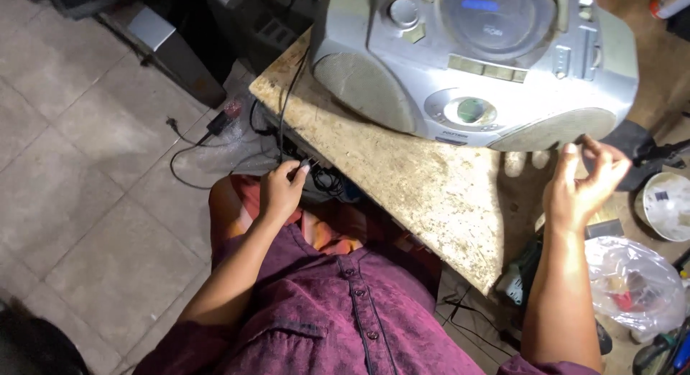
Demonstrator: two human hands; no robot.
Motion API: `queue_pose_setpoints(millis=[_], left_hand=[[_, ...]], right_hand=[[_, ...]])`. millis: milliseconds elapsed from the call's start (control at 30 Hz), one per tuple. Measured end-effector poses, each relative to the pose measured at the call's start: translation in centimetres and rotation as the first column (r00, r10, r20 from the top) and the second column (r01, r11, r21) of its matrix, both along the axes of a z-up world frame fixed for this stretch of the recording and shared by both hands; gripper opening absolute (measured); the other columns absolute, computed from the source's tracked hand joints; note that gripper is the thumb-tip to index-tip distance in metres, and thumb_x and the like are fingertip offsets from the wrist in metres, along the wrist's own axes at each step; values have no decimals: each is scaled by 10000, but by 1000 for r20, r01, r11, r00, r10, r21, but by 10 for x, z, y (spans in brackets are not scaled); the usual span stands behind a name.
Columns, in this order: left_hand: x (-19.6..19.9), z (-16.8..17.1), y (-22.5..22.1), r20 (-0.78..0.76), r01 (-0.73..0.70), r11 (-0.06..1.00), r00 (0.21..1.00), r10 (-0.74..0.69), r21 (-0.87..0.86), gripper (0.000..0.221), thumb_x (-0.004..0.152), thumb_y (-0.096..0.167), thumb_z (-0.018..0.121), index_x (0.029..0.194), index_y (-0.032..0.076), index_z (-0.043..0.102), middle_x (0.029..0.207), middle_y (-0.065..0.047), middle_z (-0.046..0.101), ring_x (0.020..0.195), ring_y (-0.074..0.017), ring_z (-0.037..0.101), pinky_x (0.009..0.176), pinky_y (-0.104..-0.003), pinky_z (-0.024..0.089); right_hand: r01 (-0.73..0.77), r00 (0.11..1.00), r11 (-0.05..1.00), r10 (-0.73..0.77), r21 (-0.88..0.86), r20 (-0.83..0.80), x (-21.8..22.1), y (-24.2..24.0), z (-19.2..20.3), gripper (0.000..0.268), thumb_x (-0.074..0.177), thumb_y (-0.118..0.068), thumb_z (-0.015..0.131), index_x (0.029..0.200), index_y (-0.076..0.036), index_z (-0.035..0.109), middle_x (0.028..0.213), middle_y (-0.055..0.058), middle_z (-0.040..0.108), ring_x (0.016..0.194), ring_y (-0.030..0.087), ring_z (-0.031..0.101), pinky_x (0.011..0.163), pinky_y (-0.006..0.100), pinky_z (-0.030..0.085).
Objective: Repairing a portable radio by unscrewing the casing, cleaning it with a cloth, and reassembling it.
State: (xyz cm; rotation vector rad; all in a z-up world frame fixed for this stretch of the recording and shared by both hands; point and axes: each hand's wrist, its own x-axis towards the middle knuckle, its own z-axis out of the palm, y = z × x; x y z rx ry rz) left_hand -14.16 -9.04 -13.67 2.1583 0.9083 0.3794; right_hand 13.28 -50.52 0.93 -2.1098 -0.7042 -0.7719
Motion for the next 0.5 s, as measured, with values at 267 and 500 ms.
queue_pose_setpoints(millis=[267, 500], left_hand=[[18, 8, -16, 118, -66, 998, 991, 65, 2, 230, 946, 285, 695, 1029, 84, 768, 783, -77, 792, 814, -229, 776, 747, -375, 592], [24, 35, -27, 139, -172, 981, 977, 159, 85, 391, 852, 220, 759, 1189, 36, 687, 1103, -233, 744, 1080, -424, 690, 931, -546, 558]], right_hand=[[85, 996, 995, -85, 58, -11, -4, 2, 5, 261, 1067, -39, 681, 1288, 94, 641, 1150, 249, 488, 1026, 369, 571, 951, 468, 481], [200, 978, 975, -192, 99, -79, -4, 2, 5, 349, 1021, -35, 752, 1341, 19, 624, 1207, 222, 504, 1045, 432, 644, 936, 498, 481]])
